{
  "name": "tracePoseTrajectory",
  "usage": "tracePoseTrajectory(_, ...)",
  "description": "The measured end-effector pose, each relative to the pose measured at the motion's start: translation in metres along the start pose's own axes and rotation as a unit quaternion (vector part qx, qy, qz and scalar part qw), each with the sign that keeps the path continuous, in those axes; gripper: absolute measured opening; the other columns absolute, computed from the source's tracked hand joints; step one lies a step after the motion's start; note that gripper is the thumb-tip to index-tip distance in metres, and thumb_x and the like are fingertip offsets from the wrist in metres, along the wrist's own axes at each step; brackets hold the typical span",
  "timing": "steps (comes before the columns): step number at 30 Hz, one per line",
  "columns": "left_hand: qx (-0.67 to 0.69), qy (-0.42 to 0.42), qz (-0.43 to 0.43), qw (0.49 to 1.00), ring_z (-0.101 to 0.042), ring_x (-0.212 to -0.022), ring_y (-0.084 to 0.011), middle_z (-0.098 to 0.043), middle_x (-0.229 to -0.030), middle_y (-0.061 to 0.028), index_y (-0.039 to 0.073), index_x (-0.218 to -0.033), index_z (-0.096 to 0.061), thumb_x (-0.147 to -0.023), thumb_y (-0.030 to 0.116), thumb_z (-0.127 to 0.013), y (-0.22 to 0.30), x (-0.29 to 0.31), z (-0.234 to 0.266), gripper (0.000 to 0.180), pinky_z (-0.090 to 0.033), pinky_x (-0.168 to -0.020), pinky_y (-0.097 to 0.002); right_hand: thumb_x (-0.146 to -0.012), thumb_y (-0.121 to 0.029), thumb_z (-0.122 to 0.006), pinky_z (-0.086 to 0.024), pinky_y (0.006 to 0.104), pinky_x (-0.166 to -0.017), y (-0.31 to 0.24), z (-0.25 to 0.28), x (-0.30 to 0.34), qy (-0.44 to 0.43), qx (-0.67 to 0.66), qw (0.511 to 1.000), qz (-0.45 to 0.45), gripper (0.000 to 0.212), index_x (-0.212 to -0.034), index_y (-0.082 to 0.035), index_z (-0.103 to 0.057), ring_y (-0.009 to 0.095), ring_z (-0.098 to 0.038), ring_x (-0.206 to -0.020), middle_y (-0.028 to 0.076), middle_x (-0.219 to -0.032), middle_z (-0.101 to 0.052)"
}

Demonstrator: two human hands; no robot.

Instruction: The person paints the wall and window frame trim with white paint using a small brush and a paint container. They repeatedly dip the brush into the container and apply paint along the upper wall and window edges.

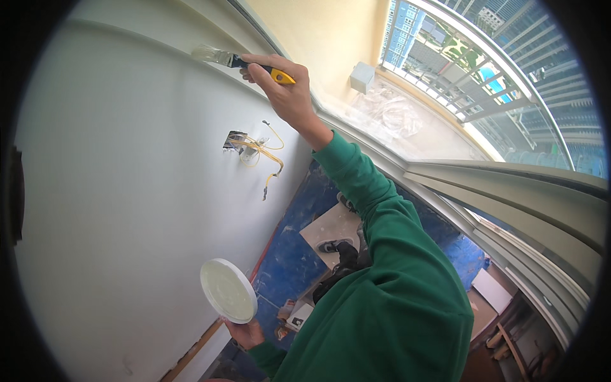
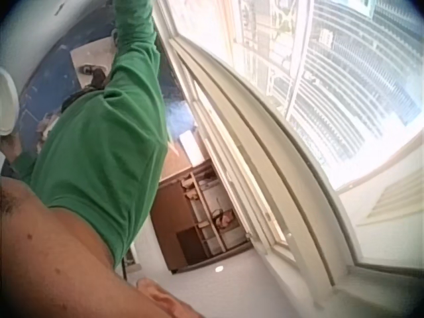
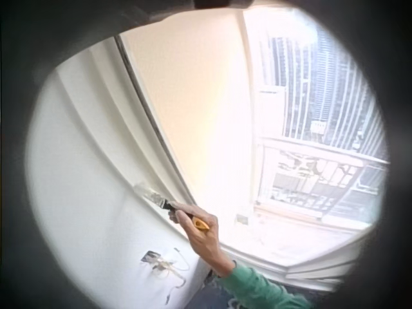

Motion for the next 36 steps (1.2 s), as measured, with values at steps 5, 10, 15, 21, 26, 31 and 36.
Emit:
tracePoseTrajectory(5, -0.002, -0.017, 0.013, 1.0, -0.057, -0.116, -0.0284, -0.045, -0.14, -0.018, 0.003, -0.142, -0.033, -0.099, 0.028, -0.05, 0.002, 0.001, 0.003, 0.053, -0.062, -0.08, -0.0388, -0.095, -0.013, -0.061, -0.053, 0.0246, -0.076, 0.093, 0.051, 0.052, 0.039, 0.082, 0.988, -0.122, 0.025, -0.112, 0.003, -0.067, 0.013, -0.065, -0.08, 0.01, -0.089, -0.069)
tracePoseTrajectory(10, 0.022, 0.036, 0.013, 0.999, -0.057, -0.116, -0.0302, -0.044, -0.141, -0.0184, 0.005, -0.143, -0.031, -0.1, 0.03, -0.047, 0.001, 0.008, 0.003, 0.053, -0.063, -0.075, -0.0412, -0.094, -0.015, -0.062, -0.05, 0.0229, -0.071, 0.146, 0.083, 0.097, 0.077, 0.138, 0.972, -0.173, 0.024, -0.109, 0.003, -0.068, 0.01, -0.061, -0.075, 0.006, -0.083, -0.068)
tracePoseTrajectory(15, -0.011, 0.012, -0.004, 1.0, -0.056, -0.117, -0.0321, -0.041, -0.142, -0.0201, 0.007, -0.145, -0.028, -0.1, 0.028, -0.047, 0.0, 0.01, 0.0, 0.054, -0.063, -0.075, -0.0422, -0.091, -0.016, -0.063, -0.047, 0.0231, -0.065, 0.186, 0.107, 0.128, 0.111, 0.186, 0.955, -0.203, 0.024, -0.104, 0.002, -0.07, 0.008, -0.058, -0.068, 0.004, -0.074, -0.066)
tracePoseTrajectory(21, 0.047, -0.111, 0.068, 0.99, -0.039, -0.133, -0.0354, -0.035, -0.149, -0.0171, 0.006, -0.144, -0.033, -0.095, 0.03, -0.058, 0.004, 0.005, 0.009, 0.06, -0.037, -0.107, -0.0595, -0.09, -0.019, -0.064, -0.047, 0.0241, -0.063, 0.204, 0.13, 0.141, 0.12, 0.357, 0.882, -0.283, 0.023, -0.101, 0.001, -0.071, 0.008, -0.058, -0.068, 0.004, -0.072, -0.066)
tracePoseTrajectory(26, 0.051, -0.11, 0.062, 0.991, -0.04, -0.133, -0.0355, -0.036, -0.148, -0.0174, 0.006, -0.144, -0.033, -0.095, 0.03, -0.057, 0.006, 0.005, 0.016, 0.06, -0.037, -0.108, -0.0584, -0.089, -0.019, -0.064, -0.048, 0.0272, -0.064, 0.154, 0.091, 0.106, 0.107, 0.329, 0.912, -0.221, 0.023, -0.099, 0.0, -0.071, 0.012, -0.06, -0.067, 0.01, -0.072, -0.067)
tracePoseTrajectory(31, 0.077, -0.08, 0.052, 0.992, -0.041, -0.132, -0.035, -0.037, -0.147, -0.0175, 0.005, -0.144, -0.033, -0.095, 0.031, -0.057, 0.01, 0.002, 0.026, 0.06, -0.037, -0.108, -0.0567, -0.094, -0.016, -0.061, -0.051, 0.0259, -0.073, 0.074, 0.029, 0.051, 0.082, 0.064, 0.986, -0.127, 0.025, -0.107, 0.003, -0.068, 0.013, -0.063, -0.077, 0.009, -0.084, -0.069)
tracePoseTrajectory(36, 0.041, -0.088, 0.037, 0.995, -0.041, -0.132, -0.0347, -0.037, -0.147, -0.0171, 0.006, -0.144, -0.034, -0.095, 0.03, -0.057, 0.009, 0.005, 0.018, 0.06, -0.036, -0.109, -0.0578, -0.094, -0.015, -0.061, -0.052, 0.0262, -0.078, 0.081, 0.044, 0.066, 0.103, -0.028, 0.988, -0.11, 0.026, -0.111, 0.004, -0.067, 0.013, -0.064, -0.08, 0.01, -0.09, -0.069)
Point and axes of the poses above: each hand's wrist, its own x-axis away from the middle knuckle, its own z-axis out of the back of the hand, y = z × x, the point moved 6 cm from there along -x, towards the middle knuckle
